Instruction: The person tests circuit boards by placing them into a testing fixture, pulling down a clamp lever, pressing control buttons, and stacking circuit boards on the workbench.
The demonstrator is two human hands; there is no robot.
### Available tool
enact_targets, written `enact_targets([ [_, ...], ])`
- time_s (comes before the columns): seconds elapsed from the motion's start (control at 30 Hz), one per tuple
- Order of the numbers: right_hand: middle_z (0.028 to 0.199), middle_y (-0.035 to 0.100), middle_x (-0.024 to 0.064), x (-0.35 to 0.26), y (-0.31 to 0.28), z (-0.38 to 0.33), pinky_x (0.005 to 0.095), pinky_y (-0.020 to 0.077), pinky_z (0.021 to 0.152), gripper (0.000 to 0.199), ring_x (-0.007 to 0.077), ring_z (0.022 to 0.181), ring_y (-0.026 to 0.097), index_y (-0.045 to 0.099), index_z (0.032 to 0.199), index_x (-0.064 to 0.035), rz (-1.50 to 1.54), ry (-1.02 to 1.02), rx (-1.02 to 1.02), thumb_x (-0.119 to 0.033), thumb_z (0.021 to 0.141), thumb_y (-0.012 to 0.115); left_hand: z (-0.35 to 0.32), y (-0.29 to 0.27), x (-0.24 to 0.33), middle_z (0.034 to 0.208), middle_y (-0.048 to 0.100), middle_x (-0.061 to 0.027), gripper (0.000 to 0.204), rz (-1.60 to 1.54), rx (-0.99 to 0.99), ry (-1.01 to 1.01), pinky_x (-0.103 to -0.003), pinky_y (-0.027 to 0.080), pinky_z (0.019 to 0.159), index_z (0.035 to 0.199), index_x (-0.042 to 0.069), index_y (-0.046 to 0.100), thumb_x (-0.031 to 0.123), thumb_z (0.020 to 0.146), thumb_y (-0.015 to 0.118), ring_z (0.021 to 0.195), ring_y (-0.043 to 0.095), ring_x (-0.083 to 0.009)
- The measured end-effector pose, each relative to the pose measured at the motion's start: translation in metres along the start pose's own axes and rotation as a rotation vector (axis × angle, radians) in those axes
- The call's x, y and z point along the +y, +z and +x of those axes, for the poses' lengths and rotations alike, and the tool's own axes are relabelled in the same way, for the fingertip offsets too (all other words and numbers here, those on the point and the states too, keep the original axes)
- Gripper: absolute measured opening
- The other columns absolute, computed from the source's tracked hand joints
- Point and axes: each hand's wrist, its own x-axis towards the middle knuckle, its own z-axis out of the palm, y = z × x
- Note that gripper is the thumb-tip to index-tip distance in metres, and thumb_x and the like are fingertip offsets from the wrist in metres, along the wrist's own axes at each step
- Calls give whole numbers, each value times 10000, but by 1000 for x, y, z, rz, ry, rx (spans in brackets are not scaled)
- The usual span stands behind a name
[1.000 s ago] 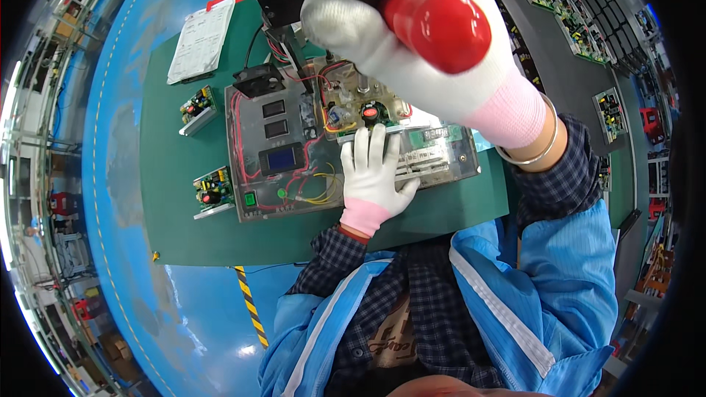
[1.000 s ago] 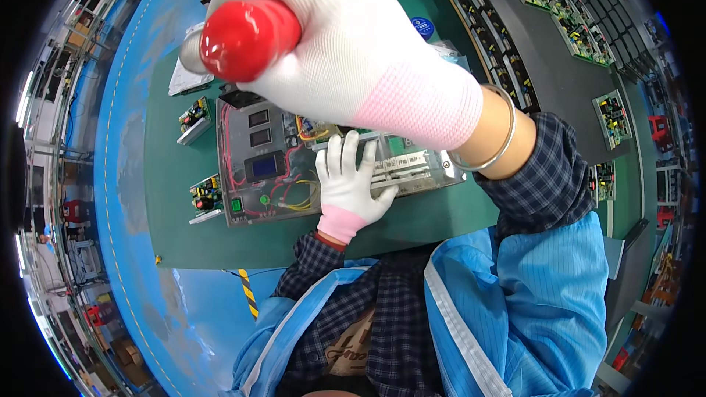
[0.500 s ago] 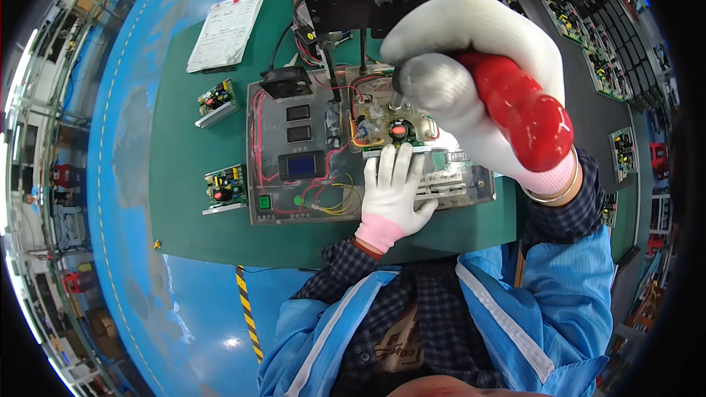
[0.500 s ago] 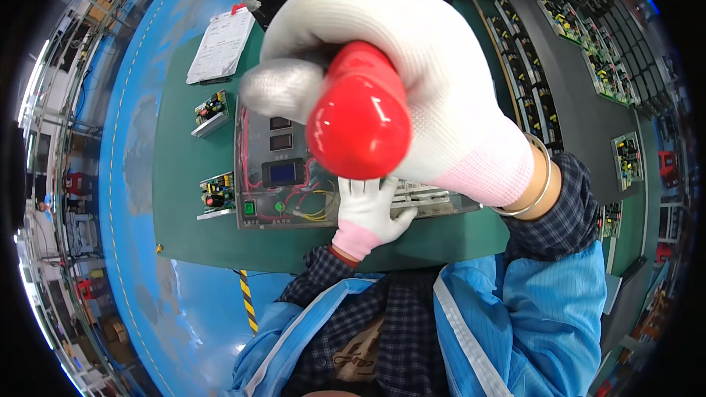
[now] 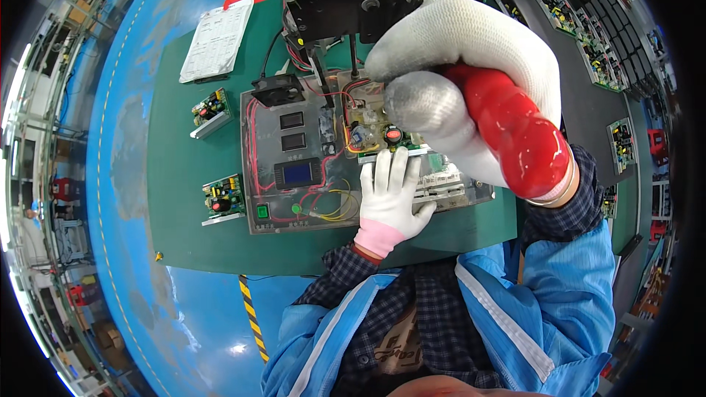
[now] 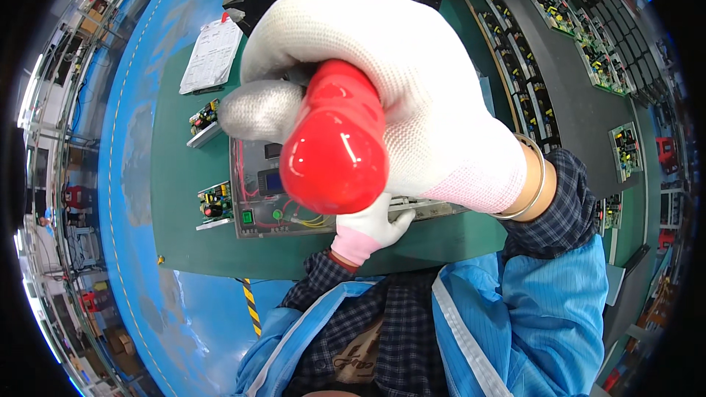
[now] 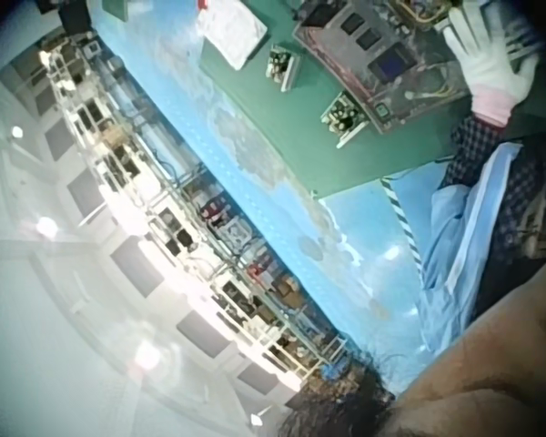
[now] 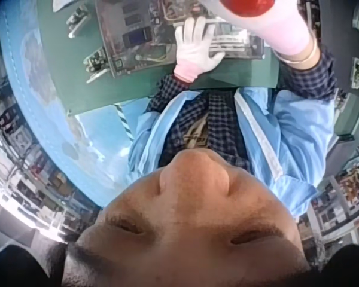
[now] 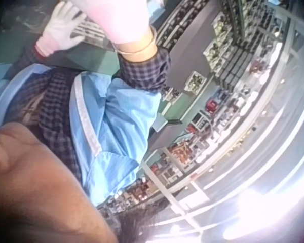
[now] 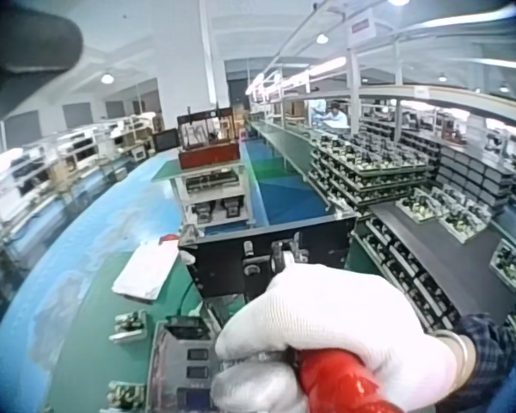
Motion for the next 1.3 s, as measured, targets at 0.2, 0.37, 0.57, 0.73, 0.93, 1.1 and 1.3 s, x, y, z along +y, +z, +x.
enact_targets([
  [0.2, 758, 621, 52, 3, 5, -2, 252, 439, 568, 157, 139, 587, 522, 667, 863, -21, -21, -50, 38, -174, 839, 698, -1, 1, 0, 1486, 281, -175, 824, -10, -15, -16, -503, 197, 1072, 1358, 32, 454, 460, 684, 655, 1349, 254, -373],
  [0.37, 749, 596, 48, 15, 10, -8, 284, 468, 636, 141, 166, 632, 526, 666, 858, -33, -111, -169, 50, -118, 765, 730, 0, 1, 0, 1474, 292, -173, 824, -21, -10, -23, -503, 204, 1067, 1350, 33, 461, 457, 673, 662, 1343, 257, -374],
  [0.57, 730, 558, 38, 28, 16, -16, 343, 494, 761, 182, 201, 691, 531, 669, 853, -43, -224, -272, 63, -88, 696, 749, 3, -2, 1, 1458, 305, -173, 816, 33, 53, -2, -502, 212, 1062, 1336, 30, 470, 454, 667, 668, 1336, 260, -377],
  [0.73, 717, 544, 35, 36, 21, -20, 374, 501, 810, 184, 210, 695, 532, 669, 854, -43, -257, -319, 93, -57, 681, 731, 4, -9, 5, 1457, 305, -174, 811, 115, 117, 33, -500, 215, 1060, 1327, 27, 474, 451, 665, 672, 1334, 261, -379],
  [0.93, 711, 543, 32, 47, 26, -18, 390, 506, 839, 196, 208, 701, 540, 665, 856, -38, -344, -500, 146, -9, 665, 699, 6, -14, 7, 1456, 313, -181, 792, 128, 118, 44, -508, 216, 1062, 1329, 26, 471, 434, 678, 666, 1334, 264, -382],
  [1.1, 719, 559, 28, 51, 39, -17, 405, 508, 874, 221, 208, 716, 555, 661, 862, -38, -236, -587, 319, 30, 653, 670, 1, -11, 3, 1455, 318, -197, 773, 116, 151, 79, -534, 219, 1070, 1333, 20, 460, 427, 704, 649, 1327, 279, -410],
  [1.3, 743, 578, 31, 78, 15, -13, 414, 502, 917, 245, 208, 733, 568, 655, 897, -38, -409, -689, 68, 44, 667, 670, -24, -5, -5, 1467, 287, -268, 765, 279, 357, -113, -607, 190, 1084, 1354, -3, 425, 448, 759, 593, 1332, 256, -498],
])
